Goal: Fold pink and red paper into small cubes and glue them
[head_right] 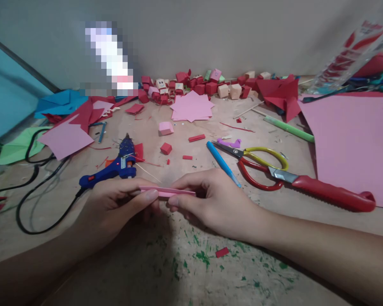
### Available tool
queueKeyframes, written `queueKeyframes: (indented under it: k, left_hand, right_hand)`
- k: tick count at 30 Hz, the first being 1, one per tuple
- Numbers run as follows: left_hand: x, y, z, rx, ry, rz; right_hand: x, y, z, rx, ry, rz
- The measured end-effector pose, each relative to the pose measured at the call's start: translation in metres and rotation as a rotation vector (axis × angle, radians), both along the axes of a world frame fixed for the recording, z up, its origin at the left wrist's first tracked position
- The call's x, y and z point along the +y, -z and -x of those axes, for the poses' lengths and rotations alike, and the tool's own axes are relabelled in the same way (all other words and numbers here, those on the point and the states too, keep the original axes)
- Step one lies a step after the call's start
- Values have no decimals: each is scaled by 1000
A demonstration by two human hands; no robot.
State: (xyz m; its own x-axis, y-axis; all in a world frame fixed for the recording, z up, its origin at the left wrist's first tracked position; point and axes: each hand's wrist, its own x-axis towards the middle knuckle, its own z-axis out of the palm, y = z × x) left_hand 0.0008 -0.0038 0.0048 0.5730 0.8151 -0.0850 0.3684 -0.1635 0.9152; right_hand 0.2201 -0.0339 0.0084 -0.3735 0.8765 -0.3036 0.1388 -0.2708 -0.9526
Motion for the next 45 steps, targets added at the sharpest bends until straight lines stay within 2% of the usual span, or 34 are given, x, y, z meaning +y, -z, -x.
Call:
queueKeyframes:
  k: [9,18,23,31,39,45]
  left_hand:
    - [-1,0,1,13,-2,5]
    - [0,-1,-1,17,13,20]
    - [0,-1,-1,38,65,-47]
    - [1,-2,0,91,19,-116]
    - [4,-4,-4,64,0,126]
    - [4,1,-9,-74,-89,186]
  right_hand:
    - [0,0,-1,-42,-16,27]
    - [1,-3,0,-83,-67,-40]
    - [1,-3,-1,-103,-68,-26]
    - [1,-3,-2,-134,-76,4]
    - [7,1,-9,108,9,23]
    - [3,-2,-4,175,12,39]
